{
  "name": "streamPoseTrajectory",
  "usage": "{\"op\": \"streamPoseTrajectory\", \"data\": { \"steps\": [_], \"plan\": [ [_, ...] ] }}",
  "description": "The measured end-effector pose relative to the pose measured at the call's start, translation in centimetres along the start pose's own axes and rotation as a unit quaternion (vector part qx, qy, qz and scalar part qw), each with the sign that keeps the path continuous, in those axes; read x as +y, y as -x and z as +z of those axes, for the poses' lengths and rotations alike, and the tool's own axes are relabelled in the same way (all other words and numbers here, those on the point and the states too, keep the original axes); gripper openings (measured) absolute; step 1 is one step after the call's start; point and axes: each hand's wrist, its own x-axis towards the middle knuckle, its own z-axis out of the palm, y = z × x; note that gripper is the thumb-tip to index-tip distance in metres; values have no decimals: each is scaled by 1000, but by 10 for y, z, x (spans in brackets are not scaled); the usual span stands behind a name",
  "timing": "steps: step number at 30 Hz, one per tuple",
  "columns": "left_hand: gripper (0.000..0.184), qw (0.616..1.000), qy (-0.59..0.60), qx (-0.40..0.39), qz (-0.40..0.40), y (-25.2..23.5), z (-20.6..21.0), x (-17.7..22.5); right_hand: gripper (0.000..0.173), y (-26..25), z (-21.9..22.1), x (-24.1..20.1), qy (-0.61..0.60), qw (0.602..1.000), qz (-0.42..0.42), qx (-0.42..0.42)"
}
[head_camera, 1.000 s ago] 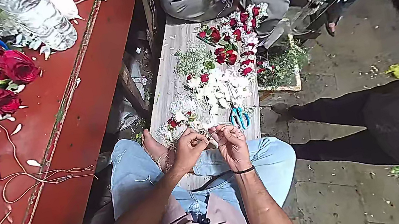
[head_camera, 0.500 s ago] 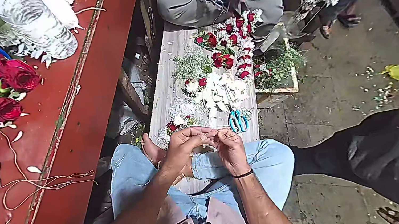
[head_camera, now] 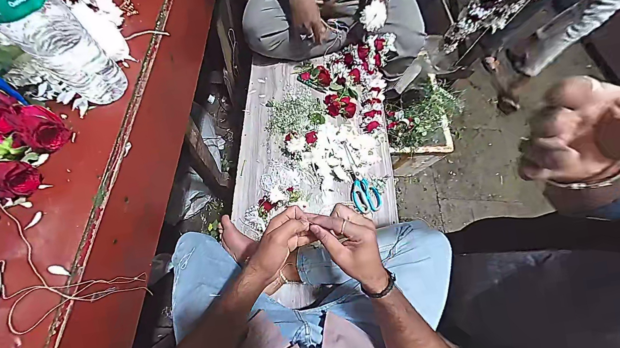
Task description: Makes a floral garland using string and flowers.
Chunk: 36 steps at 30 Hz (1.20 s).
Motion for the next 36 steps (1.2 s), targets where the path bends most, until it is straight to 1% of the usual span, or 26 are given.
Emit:
{"op": "streamPoseTrajectory", "data": {
  "steps": [3,5,8,10,11,12,13,14,15,16,17,18,19,21,23,24,25,26,28,29,30,32,33,34,35,36],
  "plan": [
    [19,1000,-15,0,-8,2,-2,0,16,3,2,0,84,996,-18,-5],
    [17,1000,-21,0,-10,1,-2,-1,15,5,4,1,101,995,-22,0],
    [19,1000,-6,10,-12,1,0,-1,16,3,8,-3,70,997,-5,8],
    [22,1000,-10,10,-6,2,0,2,15,-7,9,-27,23,999,37,5],
    [22,999,-33,20,2,3,-1,3,15,-17,9,-51,6,997,72,3],
    [22,997,-71,27,19,4,-5,1,13,-33,9,-87,0,991,135,-4],
    [23,991,-122,30,46,4,-11,-3,12,-55,8,-130,9,974,224,-17],
    [29,981,-176,26,78,6,-16,-6,11,-77,8,-167,25,949,313,-37],
    [33,967,-230,18,111,7,-20,-7,11,-86,8,-178,38,928,366,-59],
    [36,947,-285,7,145,8,-21,-7,11,-72,6,-156,35,933,351,-74],
    [36,923,-337,2,183,10,-21,-7,12,-28,11,-87,-1,989,150,-17],
    [33,899,-377,1,220,12,-22,-7,14,-4,12,-39,-51,996,74,-12],
    [28,879,-401,1,259,15,-24,-5,15,6,14,-16,-79,994,66,-28],
    [18,850,-419,-9,318,16,-31,-3,15,9,14,-9,-93,988,105,-62],
    [16,832,-433,-22,346,14,-37,-2,13,7,14,-9,-82,987,117,-80],
    [17,823,-454,-28,341,13,-38,0,13,5,13,-12,-72,986,120,-87],
    [19,811,-485,-30,325,13,-39,1,12,1,12,-24,-60,985,134,-94],
    [19,797,-517,-25,311,15,-38,3,12,-9,13,-51,-52,979,165,-106],
    [19,776,-552,2,304,22,-37,2,11,-53,24,-146,-6,949,285,-135],
    [20,779,-553,21,297,26,-36,2,12,-72,29,-182,14,932,329,-153],
    [22,799,-535,35,271,30,-33,2,13,-83,32,-203,21,924,349,-156],
    [24,886,-426,36,178,29,-18,3,9,-97,31,-230,17,932,348,-101],
    [23,928,-341,38,145,29,-18,7,6,-105,36,-241,7,941,332,-67],
    [18,960,-246,47,130,32,-21,11,5,-112,43,-252,-7,946,321,-48],
    [11,978,-153,63,129,36,-23,11,4,-115,48,-258,-15,946,318,-63],
    [3,984,-90,98,118,42,-20,13,8,-121,48,-264,-22,939,316,-133]
  ]
}}
